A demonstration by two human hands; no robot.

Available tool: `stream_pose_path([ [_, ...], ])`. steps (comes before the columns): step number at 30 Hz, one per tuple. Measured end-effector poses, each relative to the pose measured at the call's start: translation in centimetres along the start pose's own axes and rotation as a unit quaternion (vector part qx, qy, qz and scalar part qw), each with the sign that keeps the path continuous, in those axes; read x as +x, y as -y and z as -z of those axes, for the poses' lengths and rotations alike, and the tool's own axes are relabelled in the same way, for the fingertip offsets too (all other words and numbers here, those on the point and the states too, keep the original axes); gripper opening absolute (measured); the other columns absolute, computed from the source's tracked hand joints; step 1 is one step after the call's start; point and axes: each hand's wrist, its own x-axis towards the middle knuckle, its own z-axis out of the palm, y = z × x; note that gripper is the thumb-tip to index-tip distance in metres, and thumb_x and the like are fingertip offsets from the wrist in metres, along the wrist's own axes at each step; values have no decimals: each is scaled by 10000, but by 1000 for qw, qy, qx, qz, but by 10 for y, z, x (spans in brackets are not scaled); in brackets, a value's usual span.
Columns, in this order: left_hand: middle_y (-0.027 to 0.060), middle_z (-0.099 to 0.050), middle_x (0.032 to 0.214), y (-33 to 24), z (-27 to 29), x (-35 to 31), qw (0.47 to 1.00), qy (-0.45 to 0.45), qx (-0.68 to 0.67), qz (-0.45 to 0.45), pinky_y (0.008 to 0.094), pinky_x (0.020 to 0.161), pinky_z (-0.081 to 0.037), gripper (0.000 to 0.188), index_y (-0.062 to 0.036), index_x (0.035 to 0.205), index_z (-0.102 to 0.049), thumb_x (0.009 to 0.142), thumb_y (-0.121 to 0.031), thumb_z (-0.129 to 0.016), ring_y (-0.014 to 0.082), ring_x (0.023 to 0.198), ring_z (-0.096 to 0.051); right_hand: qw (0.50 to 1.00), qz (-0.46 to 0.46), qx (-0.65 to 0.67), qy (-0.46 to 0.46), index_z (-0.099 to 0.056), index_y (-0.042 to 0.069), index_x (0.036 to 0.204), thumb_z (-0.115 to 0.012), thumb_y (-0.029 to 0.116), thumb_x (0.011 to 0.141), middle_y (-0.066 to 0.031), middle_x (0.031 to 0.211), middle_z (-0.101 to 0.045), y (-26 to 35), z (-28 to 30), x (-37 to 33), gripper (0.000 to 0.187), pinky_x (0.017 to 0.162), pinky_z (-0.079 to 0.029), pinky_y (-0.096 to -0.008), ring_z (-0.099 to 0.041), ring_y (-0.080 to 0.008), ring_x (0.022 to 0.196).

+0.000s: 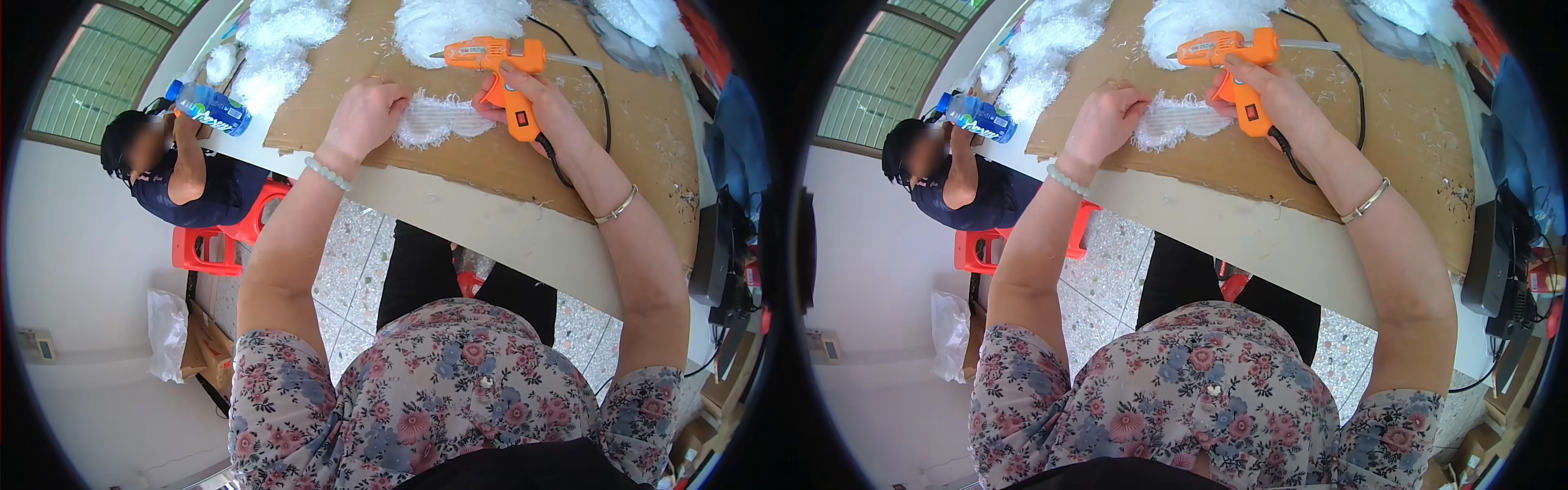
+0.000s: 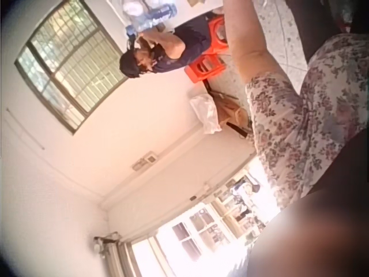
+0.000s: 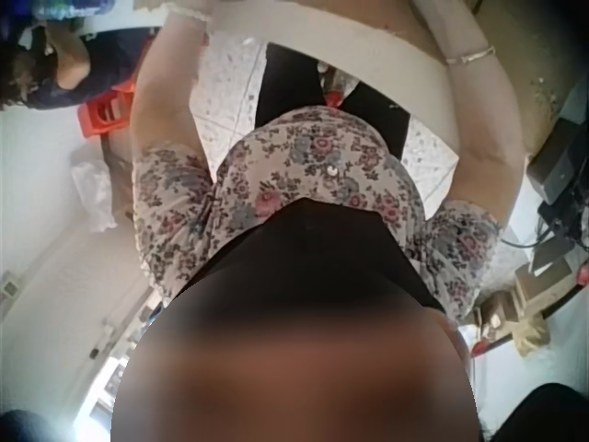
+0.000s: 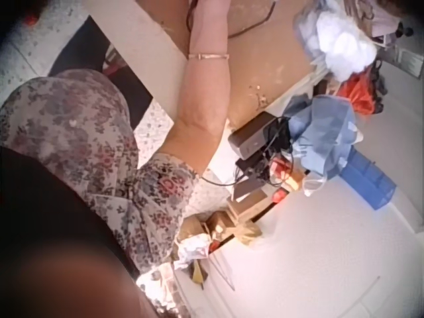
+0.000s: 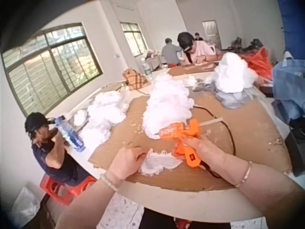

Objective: Applying hot glue to fabric pieces and attaching cotton stuffing to create components.

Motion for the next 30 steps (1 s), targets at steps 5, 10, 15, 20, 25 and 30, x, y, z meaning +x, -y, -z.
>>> stream_pose_path([
  [5,120,-644,766,-10,19,3,998,57,23,27,400,708,-499,145,-71,842,-694,774,-54,-568,312,782,-599,1000,2,11,-3,-503,40,1183,-525,414,907,-84,1030,-606,2,-2,-2,465,589,-452,-190,-643,-192,953],
  [10,114,-648,820,-8,12,2,999,51,2,4,396,733,-496,179,-62,818,-691,763,-3,-530,312,827,-595,1000,-6,9,4,-491,41,1194,-535,406,904,-79,1032,-604,3,-1,-2,468,631,-464,-200,-640,-204,961],
  [15,122,-644,875,-6,14,2,999,16,-29,-13,382,762,-491,221,-42,818,-684,743,38,-493,318,846,-589,1000,-10,10,3,-441,56,1250,-539,405,900,-81,1087,-580,3,-1,-2,504,656,-472,-202,-638,-205,972],
  [20,118,-645,874,-2,13,-2,993,-15,-70,96,372,768,-492,235,-36,798,-685,723,62,-485,327,857,-583,999,-30,3,-22,-392,70,1293,-539,399,900,-90,1144,-550,7,-5,-6,533,671,-479,-200,-636,-203,973],
  [25,106,-646,867,-5,7,-7,1000,3,2,-26,374,789,-485,222,-42,768,-688,700,67,-507,331,874,-579,1000,-20,-13,-7,-472,46,1209,-531,390,906,-91,1045,-600,8,-3,-6,462,663,-481,-184,-634,-185,972],
  [30,99,-647,858,-5,16,1,995,-29,51,-78,375,816,-474,208,-45,748,-681,675,75,-528,323,881,-580,1000,6,5,2,-523,24,1133,-516,395,914,-102,993,-619,3,-1,-2,431,637,-475,-186,-638,-190,957],
])
